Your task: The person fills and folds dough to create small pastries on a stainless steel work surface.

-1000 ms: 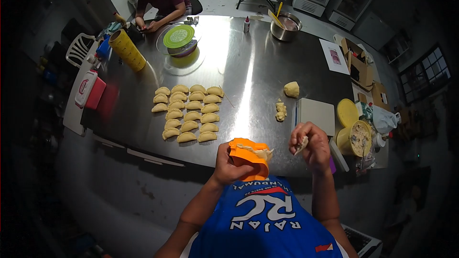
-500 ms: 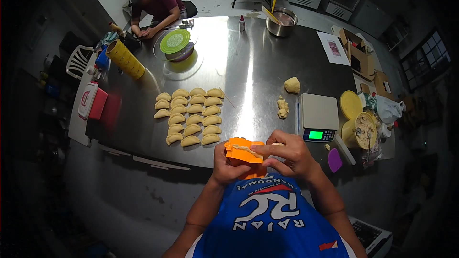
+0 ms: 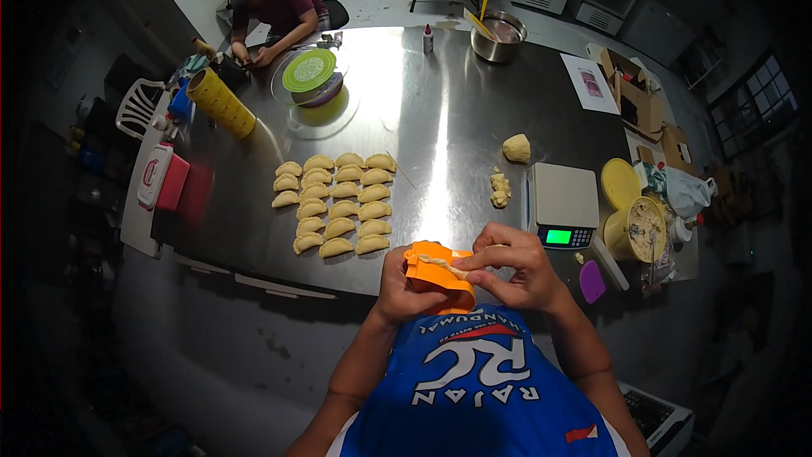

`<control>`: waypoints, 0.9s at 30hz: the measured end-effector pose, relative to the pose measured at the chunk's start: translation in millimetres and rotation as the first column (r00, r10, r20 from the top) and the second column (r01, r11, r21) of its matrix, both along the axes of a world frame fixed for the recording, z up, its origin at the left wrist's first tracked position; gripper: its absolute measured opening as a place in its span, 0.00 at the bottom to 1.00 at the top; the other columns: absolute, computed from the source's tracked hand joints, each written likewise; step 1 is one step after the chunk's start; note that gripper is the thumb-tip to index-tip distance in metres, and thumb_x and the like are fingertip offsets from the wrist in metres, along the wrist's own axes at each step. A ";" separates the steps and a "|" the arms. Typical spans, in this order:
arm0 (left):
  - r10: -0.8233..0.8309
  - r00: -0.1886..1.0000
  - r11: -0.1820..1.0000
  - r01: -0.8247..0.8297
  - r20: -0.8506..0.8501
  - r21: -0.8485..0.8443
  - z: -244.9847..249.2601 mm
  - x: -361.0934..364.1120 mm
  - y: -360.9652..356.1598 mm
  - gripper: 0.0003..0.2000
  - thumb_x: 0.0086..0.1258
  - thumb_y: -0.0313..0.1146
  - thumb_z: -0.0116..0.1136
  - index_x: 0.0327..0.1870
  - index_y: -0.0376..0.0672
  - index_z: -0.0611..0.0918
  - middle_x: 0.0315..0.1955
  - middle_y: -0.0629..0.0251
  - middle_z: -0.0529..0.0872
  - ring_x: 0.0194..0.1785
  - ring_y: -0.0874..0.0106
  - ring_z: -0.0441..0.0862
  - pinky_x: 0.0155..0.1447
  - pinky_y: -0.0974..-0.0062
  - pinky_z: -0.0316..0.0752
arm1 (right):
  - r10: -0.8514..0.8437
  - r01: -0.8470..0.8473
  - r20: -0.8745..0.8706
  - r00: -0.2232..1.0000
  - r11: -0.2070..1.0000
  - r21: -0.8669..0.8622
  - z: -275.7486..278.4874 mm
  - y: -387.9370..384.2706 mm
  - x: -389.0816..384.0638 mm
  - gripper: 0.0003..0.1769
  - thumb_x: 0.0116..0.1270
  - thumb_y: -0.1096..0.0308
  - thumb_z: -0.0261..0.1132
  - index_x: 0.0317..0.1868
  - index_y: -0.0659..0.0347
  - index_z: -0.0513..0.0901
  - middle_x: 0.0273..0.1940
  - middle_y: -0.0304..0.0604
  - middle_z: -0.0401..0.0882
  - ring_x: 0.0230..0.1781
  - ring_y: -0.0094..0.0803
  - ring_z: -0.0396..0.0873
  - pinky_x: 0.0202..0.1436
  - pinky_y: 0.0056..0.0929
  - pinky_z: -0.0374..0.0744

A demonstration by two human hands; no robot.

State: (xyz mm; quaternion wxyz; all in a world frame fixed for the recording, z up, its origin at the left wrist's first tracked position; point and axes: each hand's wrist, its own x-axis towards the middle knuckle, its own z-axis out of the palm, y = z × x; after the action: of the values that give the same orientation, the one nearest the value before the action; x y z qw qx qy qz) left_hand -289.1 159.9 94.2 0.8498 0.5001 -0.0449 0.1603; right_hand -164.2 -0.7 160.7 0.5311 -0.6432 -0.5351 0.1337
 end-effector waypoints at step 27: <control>0.038 0.998 0.930 -0.055 -0.055 -0.363 -21.8 -4.8 -4.8 0.28 0.48 0.20 0.61 0.56 0.35 0.72 0.47 0.58 0.81 0.51 0.65 0.82 0.61 0.67 0.75 | -0.178 0.205 -0.425 0.887 0.979 0.018 -9.1 -2.2 -26.3 0.06 0.66 0.72 0.64 0.40 0.65 0.78 0.35 0.43 0.76 0.28 0.24 0.76 0.34 0.21 0.76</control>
State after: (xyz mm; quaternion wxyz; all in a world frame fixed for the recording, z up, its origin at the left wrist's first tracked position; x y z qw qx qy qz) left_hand -294.0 155.1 72.4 0.9247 0.3382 0.0173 0.1740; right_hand -190.5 -2.9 151.5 0.6645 -0.6319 -0.3455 0.1994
